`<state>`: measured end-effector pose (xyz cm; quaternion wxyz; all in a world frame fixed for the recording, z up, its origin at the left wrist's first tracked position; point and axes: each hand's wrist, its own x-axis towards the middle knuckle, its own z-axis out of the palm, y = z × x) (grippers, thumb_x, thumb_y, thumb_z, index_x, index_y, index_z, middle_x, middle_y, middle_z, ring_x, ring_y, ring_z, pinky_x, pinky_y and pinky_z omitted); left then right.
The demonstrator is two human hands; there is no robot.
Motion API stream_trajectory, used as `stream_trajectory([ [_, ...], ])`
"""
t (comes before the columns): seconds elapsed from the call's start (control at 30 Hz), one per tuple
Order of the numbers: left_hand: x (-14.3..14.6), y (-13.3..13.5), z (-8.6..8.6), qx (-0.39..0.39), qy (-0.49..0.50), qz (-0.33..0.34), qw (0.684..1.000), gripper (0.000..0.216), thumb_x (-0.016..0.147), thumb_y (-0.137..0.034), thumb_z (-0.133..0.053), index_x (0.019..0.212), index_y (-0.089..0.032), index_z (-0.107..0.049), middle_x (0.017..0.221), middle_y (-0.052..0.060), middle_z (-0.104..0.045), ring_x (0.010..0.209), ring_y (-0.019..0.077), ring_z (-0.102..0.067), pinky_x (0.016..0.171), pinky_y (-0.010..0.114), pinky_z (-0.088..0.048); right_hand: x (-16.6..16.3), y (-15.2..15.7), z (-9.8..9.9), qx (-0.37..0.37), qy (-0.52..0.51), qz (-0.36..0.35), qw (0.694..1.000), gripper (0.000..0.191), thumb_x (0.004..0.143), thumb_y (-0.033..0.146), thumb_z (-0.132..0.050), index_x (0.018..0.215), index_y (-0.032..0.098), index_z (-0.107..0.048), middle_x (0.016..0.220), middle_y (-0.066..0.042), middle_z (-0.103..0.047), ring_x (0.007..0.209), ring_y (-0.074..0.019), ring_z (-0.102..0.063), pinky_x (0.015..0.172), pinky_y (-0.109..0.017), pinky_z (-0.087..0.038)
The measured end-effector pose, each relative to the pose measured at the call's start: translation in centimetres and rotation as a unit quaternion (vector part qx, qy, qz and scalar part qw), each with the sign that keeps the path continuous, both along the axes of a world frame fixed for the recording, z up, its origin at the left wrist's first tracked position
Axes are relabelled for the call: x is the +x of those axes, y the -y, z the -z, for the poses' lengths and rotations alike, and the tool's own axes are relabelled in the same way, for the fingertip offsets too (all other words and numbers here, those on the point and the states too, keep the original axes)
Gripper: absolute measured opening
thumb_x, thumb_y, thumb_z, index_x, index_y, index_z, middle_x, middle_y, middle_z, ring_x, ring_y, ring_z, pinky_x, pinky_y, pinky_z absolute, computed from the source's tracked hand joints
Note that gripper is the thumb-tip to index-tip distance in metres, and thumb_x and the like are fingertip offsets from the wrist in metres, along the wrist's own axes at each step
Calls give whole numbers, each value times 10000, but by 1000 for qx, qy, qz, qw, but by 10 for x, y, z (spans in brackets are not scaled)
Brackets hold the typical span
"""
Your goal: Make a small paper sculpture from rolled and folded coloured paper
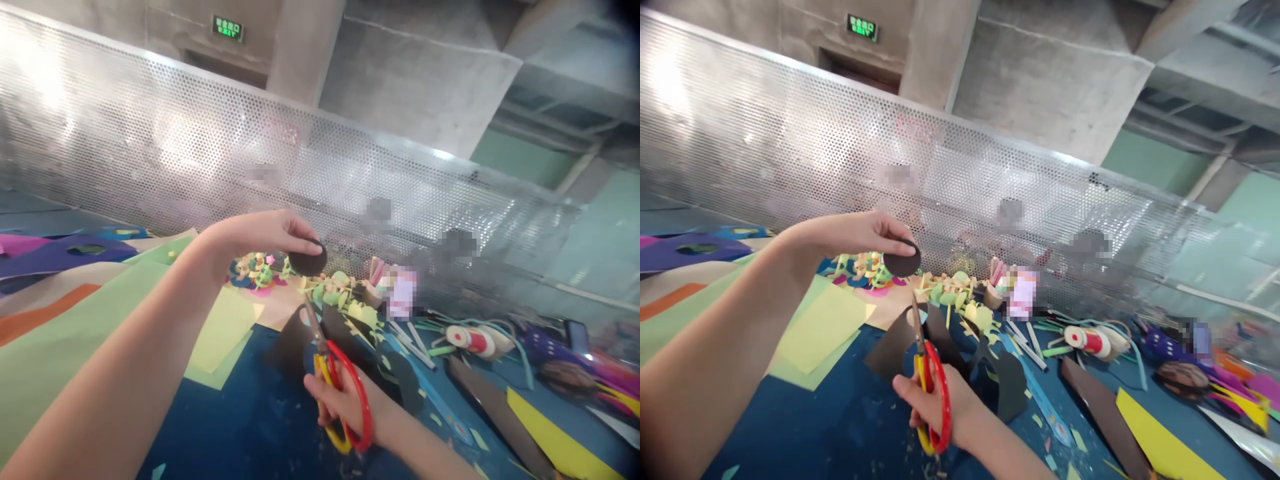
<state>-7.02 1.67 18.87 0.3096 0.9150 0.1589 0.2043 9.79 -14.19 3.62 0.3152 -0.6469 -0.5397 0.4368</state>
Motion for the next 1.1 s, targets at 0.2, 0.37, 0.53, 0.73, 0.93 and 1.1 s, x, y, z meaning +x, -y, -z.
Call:
stream_trajectory([
  [0.2, 23, 16, 3, -56, 56, 26, 997, 225, 735, -370, -594, 869, -224, -700, 850, 0, -687, 819, 171, -602, 685, 220, -417, -18, 24, -4, 105, 207, -42, 972, 303, 784, 477, -517, 835, 183, -570, 626, -1, -565, 525, -114, -500, 475, -222, -380],
  [0.37, 33, 28, 3, -73, -47, 80, 993, 152, 643, -236, -687, 791, -225, -723, 829, 2, -689, 822, 193, -614, 683, 216, -438, -31, 36, 7, 232, 350, -60, 906, 300, 751, 404, -586, 963, 193, -567, 836, -51, -591, 827, -205, -526, 726, -325, -451],
  [0.53, 36, 29, 3, -79, -82, 68, 991, 163, 617, -217, -702, 776, -240, -728, 877, 6, -685, 873, 218, -610, 695, 223, -449, -32, 39, 11, 272, 429, -121, 853, 315, 849, 394, -433, 968, 128, -551, 926, -101, -568, 886, -224, -488, 787, -350, -451],
  [0.73, 46, 27, 12, -47, -231, 162, 958, 82, 652, -282, -698, 723, -247, -723, 1202, 9, -579, 1163, 254, -455, 879, 265, -389, -26, 36, 12, 290, 439, -136, 839, 362, 849, 433, -409, 964, 121, -553, 902, -100, -570, 849, -220, -484, 766, -343, -447],
  [0.93, 63, 7, 41, -70, -308, 215, 924, 146, 645, -334, -703, 754, -240, -724, 1199, 48, -584, 1167, 247, -459, 907, 279, -378, -25, 35, 12, 298, 436, -134, 838, 351, 848, 428, -408, 955, 126, -551, 886, -95, -567, 840, -219, -485, 770, -347, -446],
  [1.1, 72, -11, 63, -42, -307, 207, 928, 218, 616, -371, -713, 786, -234, -727, 1097, 46, -634, 1024, 226, -536, 837, 243, -395, -25, 35, 11, 299, 429, -136, 841, 324, 852, 410, -412, 948, 133, -548, 886, -90, -564, 838, -214, -493, 766, -343, -451],
])
